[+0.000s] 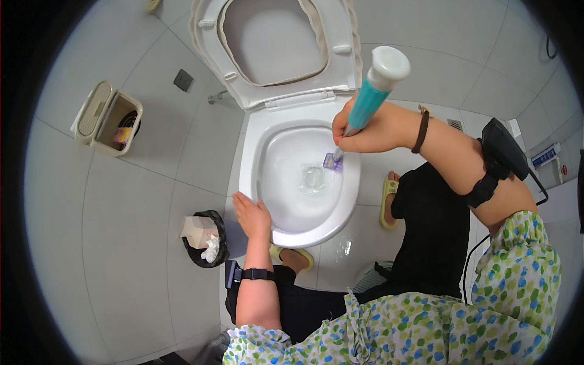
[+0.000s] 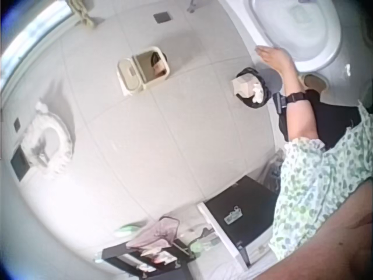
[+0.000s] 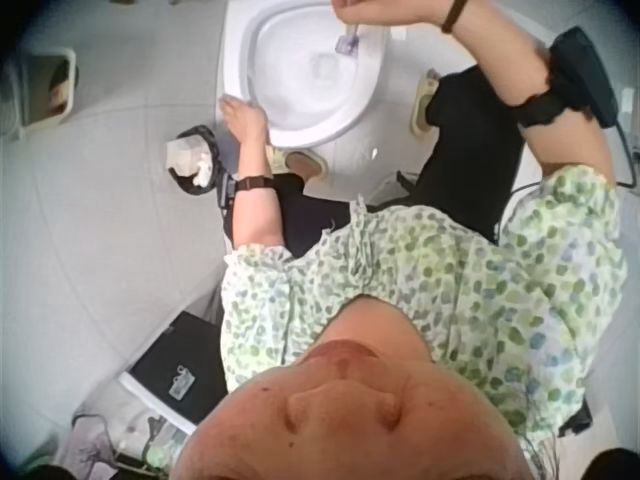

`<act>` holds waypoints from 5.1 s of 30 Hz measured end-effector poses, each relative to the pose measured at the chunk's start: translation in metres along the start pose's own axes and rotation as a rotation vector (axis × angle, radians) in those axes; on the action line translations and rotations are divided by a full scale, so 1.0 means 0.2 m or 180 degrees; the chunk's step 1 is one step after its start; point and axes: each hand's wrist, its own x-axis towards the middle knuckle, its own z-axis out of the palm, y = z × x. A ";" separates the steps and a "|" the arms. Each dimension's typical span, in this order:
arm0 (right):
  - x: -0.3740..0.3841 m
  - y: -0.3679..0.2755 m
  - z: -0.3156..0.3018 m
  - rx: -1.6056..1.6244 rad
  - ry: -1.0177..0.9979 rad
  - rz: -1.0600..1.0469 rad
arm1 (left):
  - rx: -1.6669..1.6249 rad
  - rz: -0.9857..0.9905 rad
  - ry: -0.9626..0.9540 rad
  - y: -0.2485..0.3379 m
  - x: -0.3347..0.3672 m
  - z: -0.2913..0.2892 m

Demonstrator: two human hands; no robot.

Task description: The recorder uses a long-handled brush to clean the inside of a toilet bowl.

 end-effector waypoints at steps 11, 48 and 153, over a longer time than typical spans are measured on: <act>0.16 0.14 0.51 0.0458 0.0792 0.0680 | -0.4214 0.1884 0.0000 0.67 0.07 -0.72; 0.32 0.09 1.00 0.0784 0.1265 0.0469 | -0.4753 0.1159 0.0078 0.59 0.22 -0.75; 0.07 -0.08 0.75 -0.0324 0.0661 -0.1345 | -0.6043 0.3620 0.0271 0.43 -0.20 -1.18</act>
